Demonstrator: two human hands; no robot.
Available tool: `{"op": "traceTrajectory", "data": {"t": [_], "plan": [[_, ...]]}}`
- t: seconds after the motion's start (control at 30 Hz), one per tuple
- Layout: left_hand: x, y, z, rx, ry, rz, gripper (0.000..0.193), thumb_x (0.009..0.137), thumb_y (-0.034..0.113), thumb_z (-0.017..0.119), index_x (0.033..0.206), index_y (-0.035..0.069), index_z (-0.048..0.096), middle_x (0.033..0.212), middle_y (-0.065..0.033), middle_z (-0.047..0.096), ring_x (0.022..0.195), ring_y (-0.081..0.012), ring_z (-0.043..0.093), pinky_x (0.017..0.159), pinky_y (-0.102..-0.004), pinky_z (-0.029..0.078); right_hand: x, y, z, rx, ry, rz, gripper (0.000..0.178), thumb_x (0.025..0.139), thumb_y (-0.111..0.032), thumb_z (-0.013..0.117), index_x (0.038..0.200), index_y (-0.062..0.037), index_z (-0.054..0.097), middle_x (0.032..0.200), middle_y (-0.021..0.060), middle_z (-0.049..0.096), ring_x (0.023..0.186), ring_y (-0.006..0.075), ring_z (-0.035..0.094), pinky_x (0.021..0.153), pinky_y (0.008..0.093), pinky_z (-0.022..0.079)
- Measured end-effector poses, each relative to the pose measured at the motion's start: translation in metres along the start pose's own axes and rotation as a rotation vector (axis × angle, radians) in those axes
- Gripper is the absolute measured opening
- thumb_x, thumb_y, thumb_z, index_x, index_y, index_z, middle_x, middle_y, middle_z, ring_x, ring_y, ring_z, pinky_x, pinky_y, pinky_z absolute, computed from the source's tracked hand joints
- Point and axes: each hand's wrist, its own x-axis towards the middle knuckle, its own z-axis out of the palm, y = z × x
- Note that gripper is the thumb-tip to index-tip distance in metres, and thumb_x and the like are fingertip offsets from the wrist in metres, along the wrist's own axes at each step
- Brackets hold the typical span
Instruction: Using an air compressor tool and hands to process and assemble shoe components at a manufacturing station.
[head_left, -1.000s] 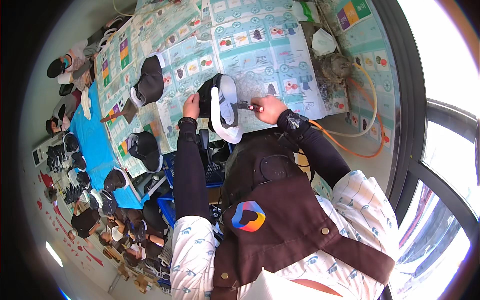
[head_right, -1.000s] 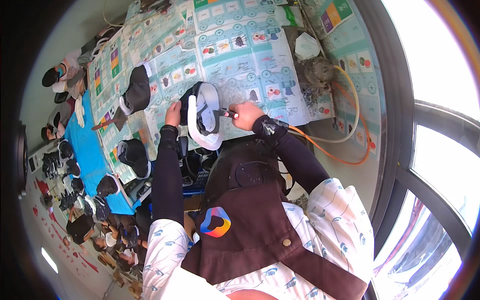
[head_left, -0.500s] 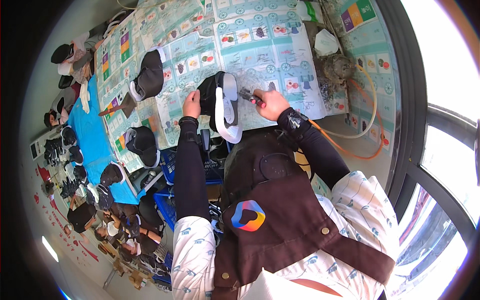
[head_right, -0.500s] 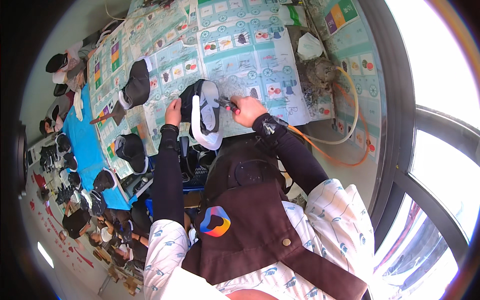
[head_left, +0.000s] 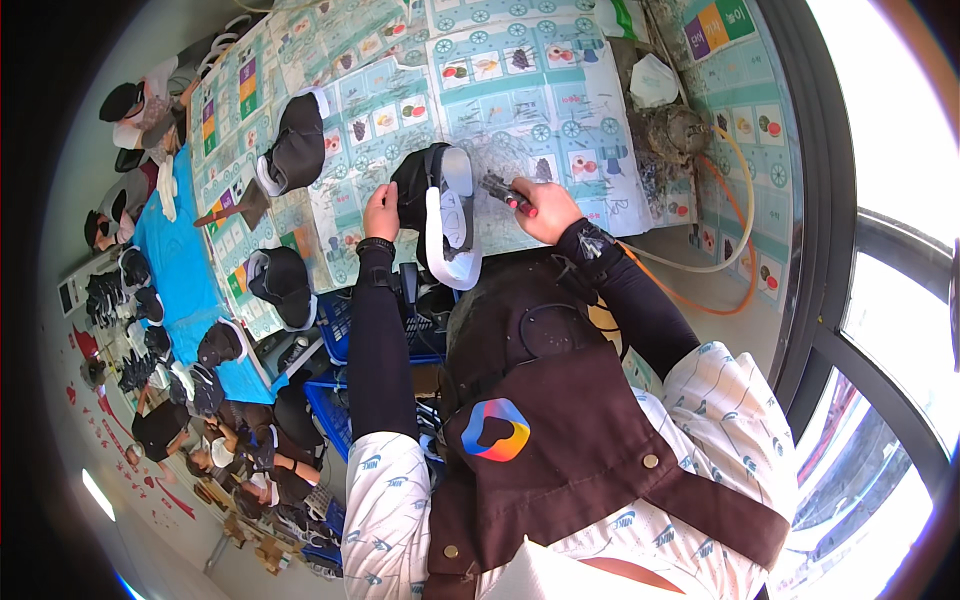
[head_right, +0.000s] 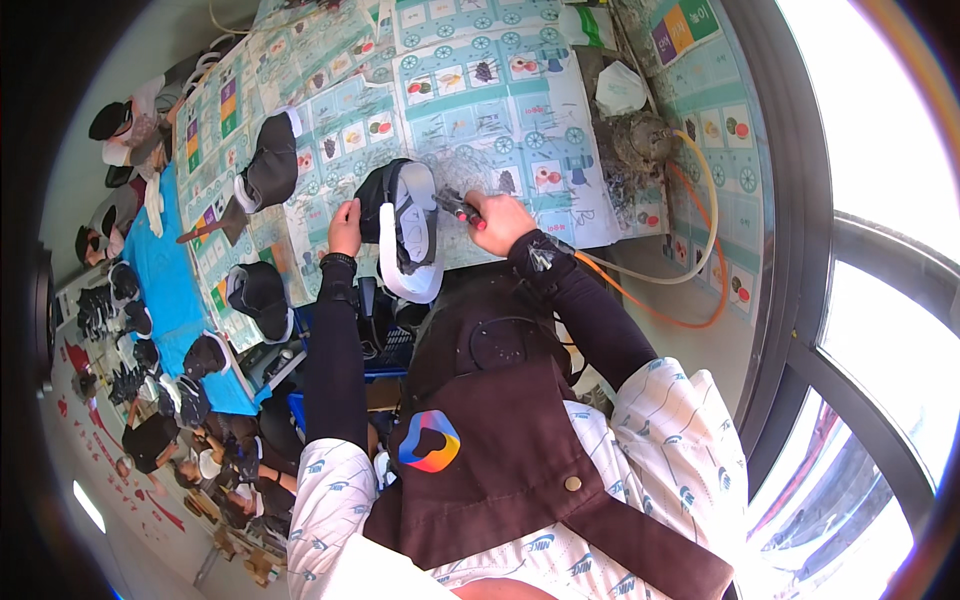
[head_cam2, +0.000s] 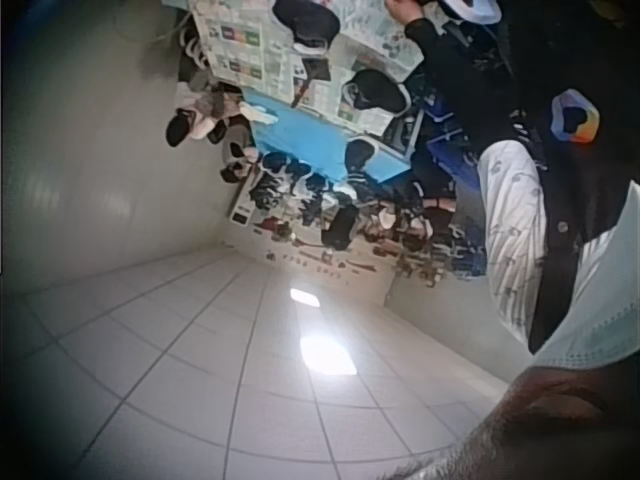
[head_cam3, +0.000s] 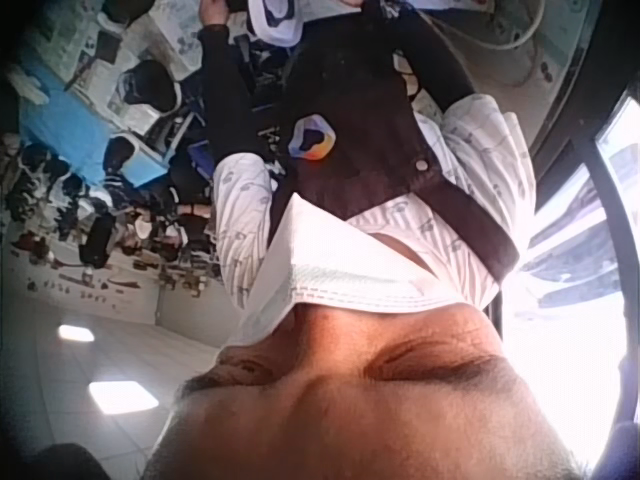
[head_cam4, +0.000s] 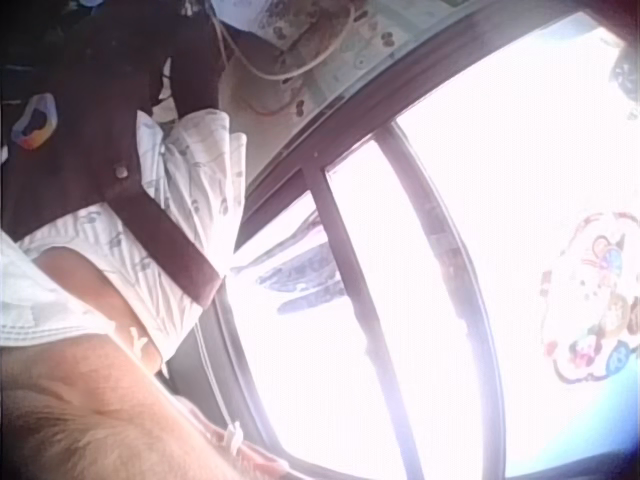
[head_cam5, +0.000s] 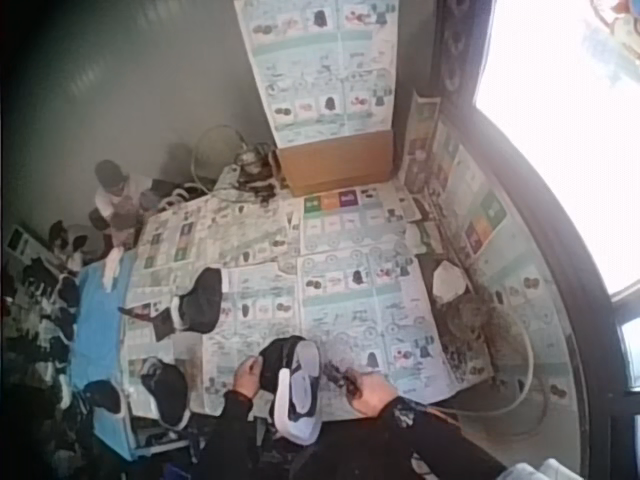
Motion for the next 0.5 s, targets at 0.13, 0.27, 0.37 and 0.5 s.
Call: {"op": "traceTrajectory", "data": {"t": [0.13, 0.27, 0.37, 0.5], "plan": [[-0.001, 0.003, -0.001, -0.007, 0.019, 0.013, 0.037, 0.104, 0.038, 0.056, 0.102, 0.003, 0.065, 0.084, -0.0149, 0.064, 0.076, -0.0278, 0.058, 0.076, -0.0358, 0.048, -0.005, 0.001, 0.007, -0.037, -0.075, 0.014, 0.025, 0.082, -0.017, 0.058, 0.101, -0.0058, 0.068, 0.078, 0.0269, 0.066, 0.08, 0.0483, 0.065, 0.075, 0.0558, 0.052], [-0.003, 0.0, -0.002, -0.015, 0.024, 0.071, 0.036, 0.105, 0.037, 0.056, 0.1, 0.002, 0.063, 0.082, -0.0145, 0.062, 0.074, -0.0266, 0.056, 0.075, -0.0361, 0.047, -0.007, 0.003, 0.016, 0.015, -0.142, -0.017, 0.023, 0.082, -0.017, 0.057, 0.099, -0.0052, 0.067, 0.081, 0.0262, 0.066, 0.082, 0.048, 0.065, 0.076, 0.0557, 0.052], [-0.006, -0.01, 0.002, -0.027, 0.023, 0.091, 0.035, 0.105, 0.035, 0.055, 0.098, 0.001, 0.061, 0.08, -0.0143, 0.06, 0.073, -0.027, 0.054, 0.074, -0.036, 0.046, -0.006, 0.003, 0.016, 0.063, -0.105, 0.002, 0.021, 0.083, -0.017, 0.056, 0.097, -0.0056, 0.067, 0.084, 0.0251, 0.067, 0.083, 0.0478, 0.064, 0.077, 0.0557, 0.051], [-0.009, -0.025, 0.006, 0.028, 0.152, 0.23, 0.035, 0.106, 0.033, 0.054, 0.097, -0.001, 0.059, 0.081, -0.0146, 0.058, 0.075, -0.0274, 0.054, 0.075, -0.0359, 0.046, -0.003, 0.002, 0.009, 0.075, -0.19, -0.001, 0.019, 0.083, -0.018, 0.056, 0.094, -0.0065, 0.067, 0.086, 0.0239, 0.067, 0.085, 0.0477, 0.064, 0.077, 0.0553, 0.051]]}}
